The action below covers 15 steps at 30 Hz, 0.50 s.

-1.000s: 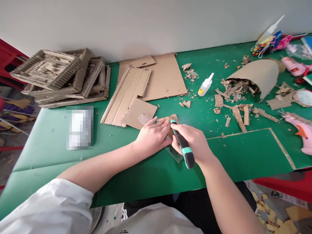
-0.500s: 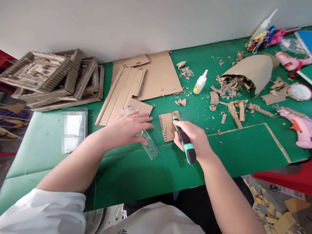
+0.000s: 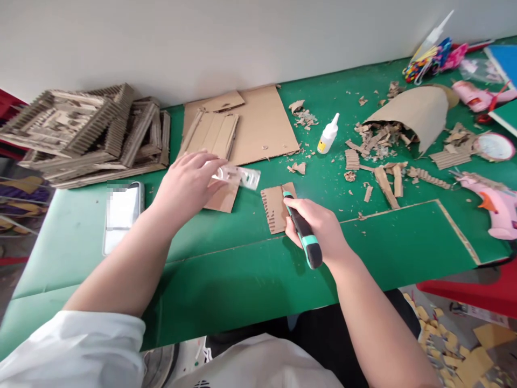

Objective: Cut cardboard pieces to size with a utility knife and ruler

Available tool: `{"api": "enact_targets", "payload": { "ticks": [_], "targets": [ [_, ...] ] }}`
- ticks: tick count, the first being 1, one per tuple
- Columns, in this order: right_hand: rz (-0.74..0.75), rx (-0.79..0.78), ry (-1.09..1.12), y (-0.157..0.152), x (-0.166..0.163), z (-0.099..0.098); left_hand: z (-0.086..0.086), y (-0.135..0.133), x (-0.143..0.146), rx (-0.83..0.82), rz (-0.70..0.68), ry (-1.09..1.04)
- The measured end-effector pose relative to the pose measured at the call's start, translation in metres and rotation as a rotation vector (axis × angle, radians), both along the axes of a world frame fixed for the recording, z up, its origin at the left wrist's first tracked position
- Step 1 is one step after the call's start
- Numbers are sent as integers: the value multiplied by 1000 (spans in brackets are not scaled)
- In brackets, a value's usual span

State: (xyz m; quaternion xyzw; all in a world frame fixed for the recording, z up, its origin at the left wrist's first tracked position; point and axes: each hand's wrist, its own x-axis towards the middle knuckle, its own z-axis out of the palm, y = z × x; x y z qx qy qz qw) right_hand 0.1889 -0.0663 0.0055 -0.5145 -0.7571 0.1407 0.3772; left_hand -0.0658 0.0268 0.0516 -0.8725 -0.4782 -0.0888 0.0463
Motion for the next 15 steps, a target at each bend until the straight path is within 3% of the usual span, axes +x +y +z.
{"api": "enact_targets", "payload": {
  "ticks": [3, 5, 7, 9, 15],
  "targets": [
    [14, -9, -2, 0, 0, 0, -10, -7, 13, 38, 52, -42],
    [25, -14, -3, 0, 0, 1, -19, -18, 27, 23, -80, -62],
    [28, -3, -15, 0, 1, 2, -28, -32, 42, -41, -315, -44],
    [30, 4, -22, 1, 1, 2, -37, -43, 53, -72, -432, -30],
    [56, 63, -85, 2, 3, 2, -50, -50, 61, -72, -433, -18]
  ]
}}
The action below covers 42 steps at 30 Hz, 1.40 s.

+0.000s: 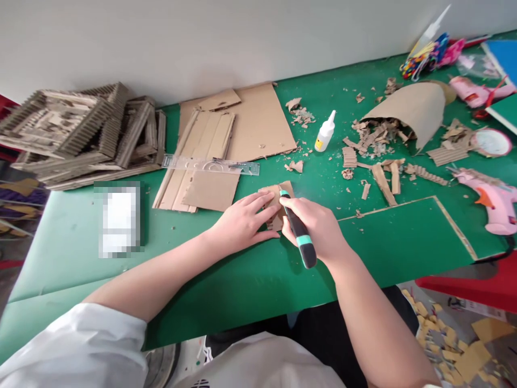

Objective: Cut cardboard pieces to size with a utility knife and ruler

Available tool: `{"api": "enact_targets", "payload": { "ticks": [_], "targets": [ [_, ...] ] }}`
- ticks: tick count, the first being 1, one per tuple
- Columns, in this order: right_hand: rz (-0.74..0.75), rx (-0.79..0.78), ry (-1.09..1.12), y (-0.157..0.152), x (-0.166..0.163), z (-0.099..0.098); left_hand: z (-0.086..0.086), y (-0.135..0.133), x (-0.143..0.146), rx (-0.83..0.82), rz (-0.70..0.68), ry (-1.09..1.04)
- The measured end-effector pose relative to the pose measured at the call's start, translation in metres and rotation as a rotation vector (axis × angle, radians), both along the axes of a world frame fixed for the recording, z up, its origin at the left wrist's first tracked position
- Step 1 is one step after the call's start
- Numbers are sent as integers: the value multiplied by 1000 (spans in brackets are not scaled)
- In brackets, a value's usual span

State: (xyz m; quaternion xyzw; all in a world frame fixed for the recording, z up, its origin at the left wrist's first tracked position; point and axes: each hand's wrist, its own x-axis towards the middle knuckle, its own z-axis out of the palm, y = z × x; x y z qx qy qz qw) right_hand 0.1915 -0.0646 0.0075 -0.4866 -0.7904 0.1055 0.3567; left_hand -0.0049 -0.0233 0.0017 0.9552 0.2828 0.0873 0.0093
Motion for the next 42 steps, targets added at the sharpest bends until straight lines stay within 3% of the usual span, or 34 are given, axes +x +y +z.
{"api": "enact_targets", "payload": {
  "ticks": [13, 22, 42],
  "targets": [
    [29, -45, 9, -2, 4, 11, 1, 1, 3, 3, 23, -25],
    [37, 78, -62, -6, 2, 16, 0, 2, 2, -3, 32, -29],
    [117, 144, -169, -13, 0, 25, 2, 1, 2, 23, 50, -41]
  ]
}}
